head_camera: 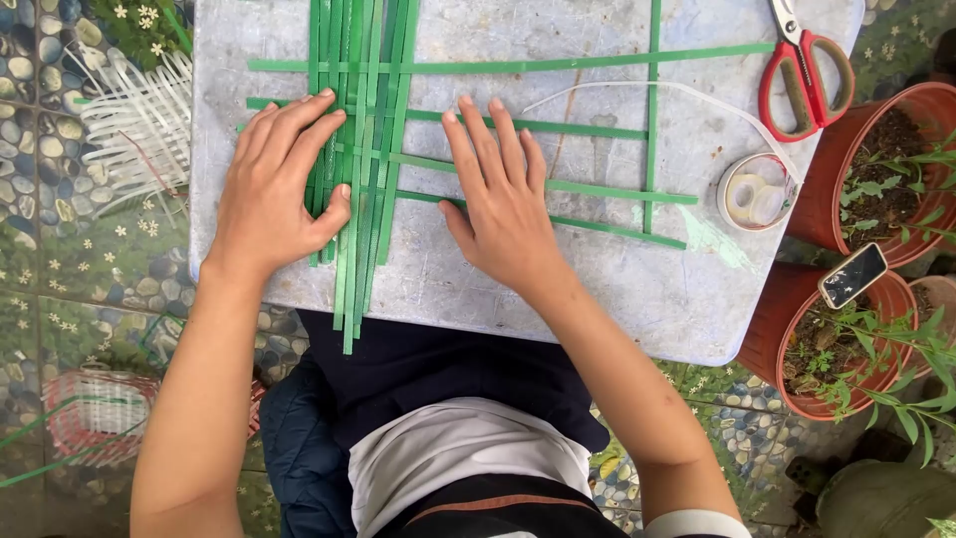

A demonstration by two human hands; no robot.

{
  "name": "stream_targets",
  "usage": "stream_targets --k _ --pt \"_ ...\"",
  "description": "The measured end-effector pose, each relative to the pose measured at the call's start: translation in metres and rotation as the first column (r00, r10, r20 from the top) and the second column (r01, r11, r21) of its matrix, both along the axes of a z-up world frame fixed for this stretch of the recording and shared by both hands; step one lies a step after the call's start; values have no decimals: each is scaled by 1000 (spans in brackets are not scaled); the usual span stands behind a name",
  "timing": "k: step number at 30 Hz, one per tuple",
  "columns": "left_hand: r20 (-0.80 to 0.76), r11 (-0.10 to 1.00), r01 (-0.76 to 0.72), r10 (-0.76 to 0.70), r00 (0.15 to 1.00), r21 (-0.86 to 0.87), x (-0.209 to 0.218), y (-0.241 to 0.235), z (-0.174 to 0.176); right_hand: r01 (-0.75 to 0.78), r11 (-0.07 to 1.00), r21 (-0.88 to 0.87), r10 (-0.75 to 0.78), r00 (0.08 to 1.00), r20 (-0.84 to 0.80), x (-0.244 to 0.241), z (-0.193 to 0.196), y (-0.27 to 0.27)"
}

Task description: Weaving green plastic strips into a grid pattern on a table to create a mat or basket component.

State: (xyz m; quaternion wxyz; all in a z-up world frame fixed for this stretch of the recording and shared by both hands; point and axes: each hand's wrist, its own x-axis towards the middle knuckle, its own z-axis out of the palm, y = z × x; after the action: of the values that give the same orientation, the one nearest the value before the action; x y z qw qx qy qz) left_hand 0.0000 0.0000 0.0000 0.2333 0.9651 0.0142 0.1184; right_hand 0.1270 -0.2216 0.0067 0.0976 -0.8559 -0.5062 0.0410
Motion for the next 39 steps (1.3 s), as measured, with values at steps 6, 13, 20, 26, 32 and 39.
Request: stream_targets --k 6,13,20,26,32,39 --pt "-14 1000 8 -8 1000 -11 2 -2 3 -101 994 36 101 995 2 15 -3 4" --pt "-33 999 -29 30 999 26 4 -2 6 -84 993 80 87 995 -42 13 -9 4" --pt "-61 999 -53 52 997 -13 3 -2 5 -83 995 57 82 997 13 13 -9 6" --pt "-234 995 -95 84 969 -35 6 4 15 -42 986 -159 31 997 -67 25 14 30" --pt "-454 996 -86 61 889 -34 15 10 40 -92 946 -312 79 995 -54 45 1 44" --pt "-513 997 -68 36 857 -44 26 16 41 -69 967 -246 158 918 364 42 -18 36"
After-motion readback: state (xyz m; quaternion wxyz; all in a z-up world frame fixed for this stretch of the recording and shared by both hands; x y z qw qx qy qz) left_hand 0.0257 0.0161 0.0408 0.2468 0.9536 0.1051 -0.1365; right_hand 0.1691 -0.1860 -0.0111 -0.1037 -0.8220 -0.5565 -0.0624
